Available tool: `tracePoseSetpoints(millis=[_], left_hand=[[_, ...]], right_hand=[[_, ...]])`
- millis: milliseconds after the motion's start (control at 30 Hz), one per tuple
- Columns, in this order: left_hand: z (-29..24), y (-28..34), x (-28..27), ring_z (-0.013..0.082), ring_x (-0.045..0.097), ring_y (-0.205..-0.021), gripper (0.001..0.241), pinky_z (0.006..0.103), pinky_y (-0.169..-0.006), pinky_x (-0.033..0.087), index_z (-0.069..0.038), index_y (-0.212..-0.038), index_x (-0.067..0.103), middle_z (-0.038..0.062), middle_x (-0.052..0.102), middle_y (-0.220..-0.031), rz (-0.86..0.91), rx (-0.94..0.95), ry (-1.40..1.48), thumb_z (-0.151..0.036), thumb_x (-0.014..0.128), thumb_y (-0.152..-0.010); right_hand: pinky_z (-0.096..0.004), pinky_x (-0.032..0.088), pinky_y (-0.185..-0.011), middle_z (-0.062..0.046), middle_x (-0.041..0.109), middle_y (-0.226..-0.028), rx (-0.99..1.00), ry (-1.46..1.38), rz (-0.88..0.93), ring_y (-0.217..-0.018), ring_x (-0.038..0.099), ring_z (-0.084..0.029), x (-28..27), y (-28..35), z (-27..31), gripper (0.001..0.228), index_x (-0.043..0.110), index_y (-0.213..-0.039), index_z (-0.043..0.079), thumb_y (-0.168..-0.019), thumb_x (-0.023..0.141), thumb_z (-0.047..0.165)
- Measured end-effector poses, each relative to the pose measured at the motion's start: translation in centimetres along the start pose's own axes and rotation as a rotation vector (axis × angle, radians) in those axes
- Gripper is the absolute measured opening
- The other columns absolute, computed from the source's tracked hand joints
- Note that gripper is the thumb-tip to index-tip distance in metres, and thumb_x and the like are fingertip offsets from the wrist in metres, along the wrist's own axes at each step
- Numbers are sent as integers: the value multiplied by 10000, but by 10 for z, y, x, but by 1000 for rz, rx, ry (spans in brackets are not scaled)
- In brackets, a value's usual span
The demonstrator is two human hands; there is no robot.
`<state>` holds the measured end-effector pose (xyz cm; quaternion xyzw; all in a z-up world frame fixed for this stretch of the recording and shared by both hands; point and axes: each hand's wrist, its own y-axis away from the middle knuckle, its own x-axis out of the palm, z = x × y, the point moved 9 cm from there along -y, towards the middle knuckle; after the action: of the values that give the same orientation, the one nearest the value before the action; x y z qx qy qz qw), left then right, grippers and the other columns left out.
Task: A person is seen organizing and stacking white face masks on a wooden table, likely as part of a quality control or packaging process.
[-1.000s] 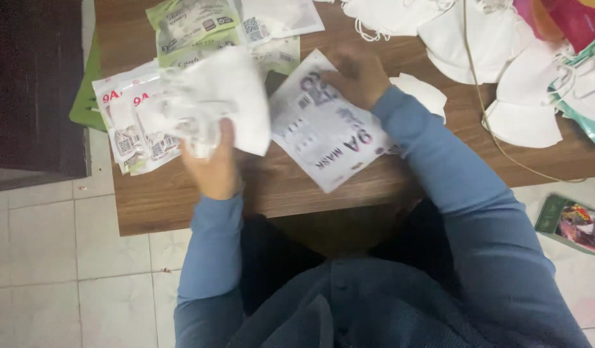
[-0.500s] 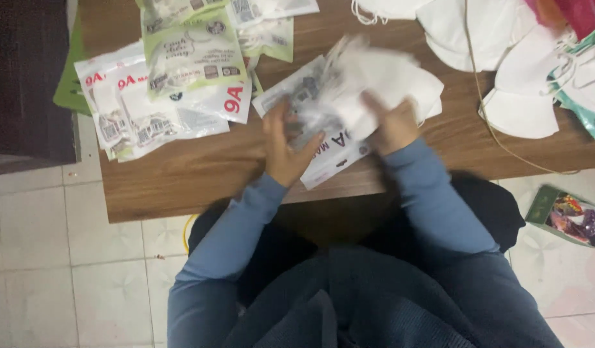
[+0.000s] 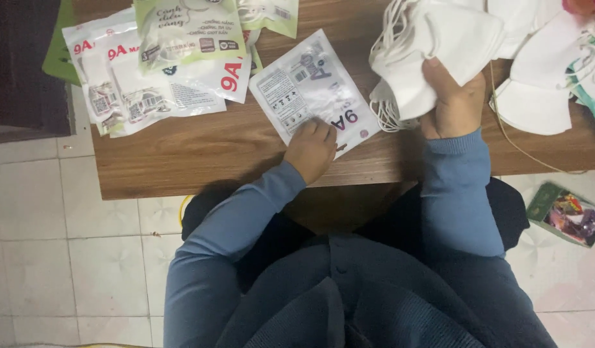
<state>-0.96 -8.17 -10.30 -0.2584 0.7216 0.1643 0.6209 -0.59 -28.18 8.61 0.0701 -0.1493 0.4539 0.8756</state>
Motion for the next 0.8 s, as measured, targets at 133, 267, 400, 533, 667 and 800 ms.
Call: tracePoseSetpoints(millis=[133,267,400,533,667,800], left_hand=[[17,-6,32,320,685,-1026,408,441,-929,573,-12,-1251,623,175,661,-1074,31,-93,-34,-264,686,-937],[33,-10,21,333,695,-1040,467,447,-936,580,-2,-1273,583,182,665,-1085,64,-263,144,-282,694,-916],[42,-6,7,355,677,-1082,459,463,-964,569,5,-1313,560,204,652,-1134,39,-395,318,-256,640,-944],[60,0,-4,388,651,-1143,452,488,-1005,553,16,-1372,526,235,633,-1206,-10,-586,576,-217,558,-986],[71,10,-1,422,624,-1205,454,513,-1047,536,26,-1432,492,267,614,-1278,-55,-772,845,-179,475,-1027],[77,6,-3,182,669,-591,207,293,-462,571,-97,-911,532,51,585,-700,-199,-642,989,-252,446,-1020]], right_hand=[[-490,628,-1008,-98,721,-1154,173,-60,0,-1149,731,-307,-9,10,-54,484,604,-1276,73,-861,819,-52],[-495,619,-936,-110,753,-1154,524,-183,186,-1079,746,-335,31,52,-117,642,670,-1309,111,-713,812,-85],[-476,605,-908,-150,759,-1110,683,-113,219,-1040,750,-328,37,65,-160,545,702,-1249,50,-726,841,-16],[-542,550,-975,-234,696,-1230,602,164,257,-1167,671,-422,12,49,-184,604,600,-1365,-18,-820,842,82],[-554,535,-1018,-229,678,-1266,457,590,382,-1199,648,-385,-16,29,-208,525,576,-1417,51,-949,770,190],[-573,569,-900,-257,716,-1138,155,985,486,-1080,678,-468,4,31,-191,482,649,-1315,10,-920,716,277]])
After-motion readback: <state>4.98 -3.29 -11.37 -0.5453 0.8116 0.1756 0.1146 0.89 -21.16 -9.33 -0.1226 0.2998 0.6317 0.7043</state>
